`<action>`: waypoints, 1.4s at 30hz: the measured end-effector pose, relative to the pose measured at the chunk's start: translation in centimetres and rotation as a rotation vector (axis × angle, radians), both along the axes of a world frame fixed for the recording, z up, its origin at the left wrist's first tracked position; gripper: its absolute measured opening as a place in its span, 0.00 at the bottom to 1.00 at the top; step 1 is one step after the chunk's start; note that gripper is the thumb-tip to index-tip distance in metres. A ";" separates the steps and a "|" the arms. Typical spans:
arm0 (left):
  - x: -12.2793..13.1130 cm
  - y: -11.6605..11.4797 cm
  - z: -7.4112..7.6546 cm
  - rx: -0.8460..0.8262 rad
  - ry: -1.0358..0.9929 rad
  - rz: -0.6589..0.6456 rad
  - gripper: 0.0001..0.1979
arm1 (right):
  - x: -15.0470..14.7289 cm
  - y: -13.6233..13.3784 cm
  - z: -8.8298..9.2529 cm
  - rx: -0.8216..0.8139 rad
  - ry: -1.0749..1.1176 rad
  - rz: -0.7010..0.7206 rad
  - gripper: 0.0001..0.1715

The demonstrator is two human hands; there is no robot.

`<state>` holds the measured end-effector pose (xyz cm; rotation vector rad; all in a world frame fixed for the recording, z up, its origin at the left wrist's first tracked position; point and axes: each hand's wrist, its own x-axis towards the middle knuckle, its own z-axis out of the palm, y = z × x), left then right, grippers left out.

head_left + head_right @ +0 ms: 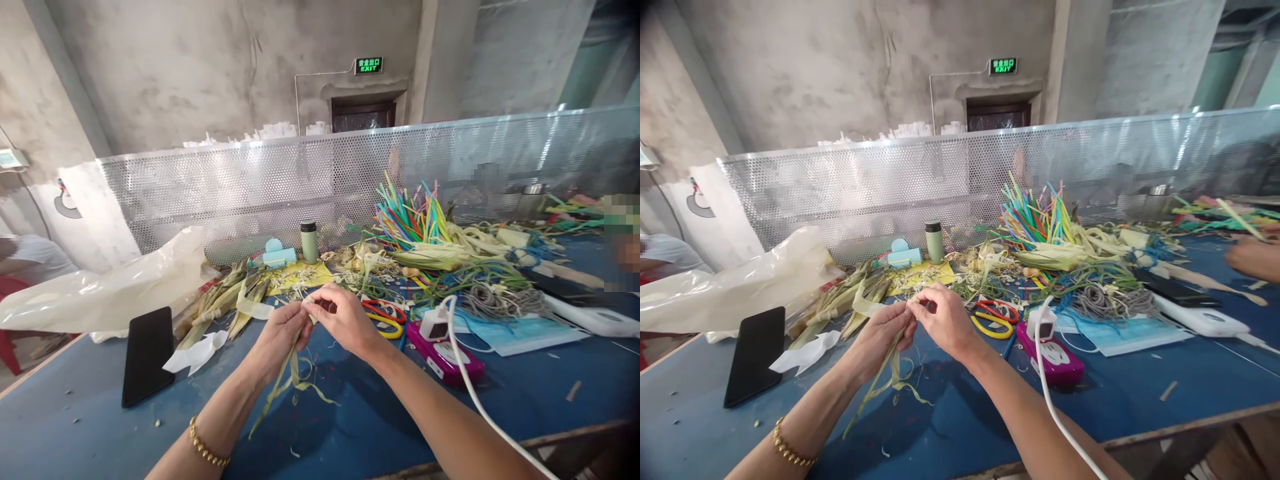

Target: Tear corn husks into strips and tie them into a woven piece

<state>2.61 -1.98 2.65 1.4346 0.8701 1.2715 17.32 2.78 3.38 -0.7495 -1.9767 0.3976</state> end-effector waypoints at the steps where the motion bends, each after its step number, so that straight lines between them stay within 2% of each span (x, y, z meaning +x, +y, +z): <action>1: 0.1 0.0 0.0 -0.003 0.015 0.007 0.20 | -0.1 -0.1 0.0 0.019 0.020 0.000 0.08; 7: 0.1 0.3 -0.4 -0.031 0.044 0.081 0.20 | -0.1 -0.1 -0.3 0.064 0.087 0.029 0.05; 12: -0.2 0.7 -0.7 0.010 0.036 0.132 0.20 | 0.2 -0.1 0.2 0.145 0.122 -0.048 0.06; 20: -0.3 0.8 -1.2 0.109 0.237 0.172 0.24 | -0.2 -0.3 0.0 0.072 0.051 0.033 0.04; 30: 0.1 0.4 -0.4 0.083 0.262 0.169 0.21 | 0.0 -0.3 0.3 -0.016 0.089 -0.023 0.05; 34: 0.0 0.3 -0.3 0.076 0.246 0.150 0.20 | 0.1 0.0 0.3 -0.158 0.143 0.077 0.05; 38: -0.2 0.2 0.0 0.114 0.244 0.101 0.18 | 0.6 0.1 0.6 -0.296 0.137 0.215 0.10; 40: -0.3 0.1 0.1 0.133 0.271 0.098 0.18 | 0.7 0.0 0.8 -0.274 0.108 0.218 0.10; 42: -0.4 0.1 0.2 0.129 0.309 0.106 0.19 | 0.7 -0.2 0.9 -0.186 0.075 0.152 0.09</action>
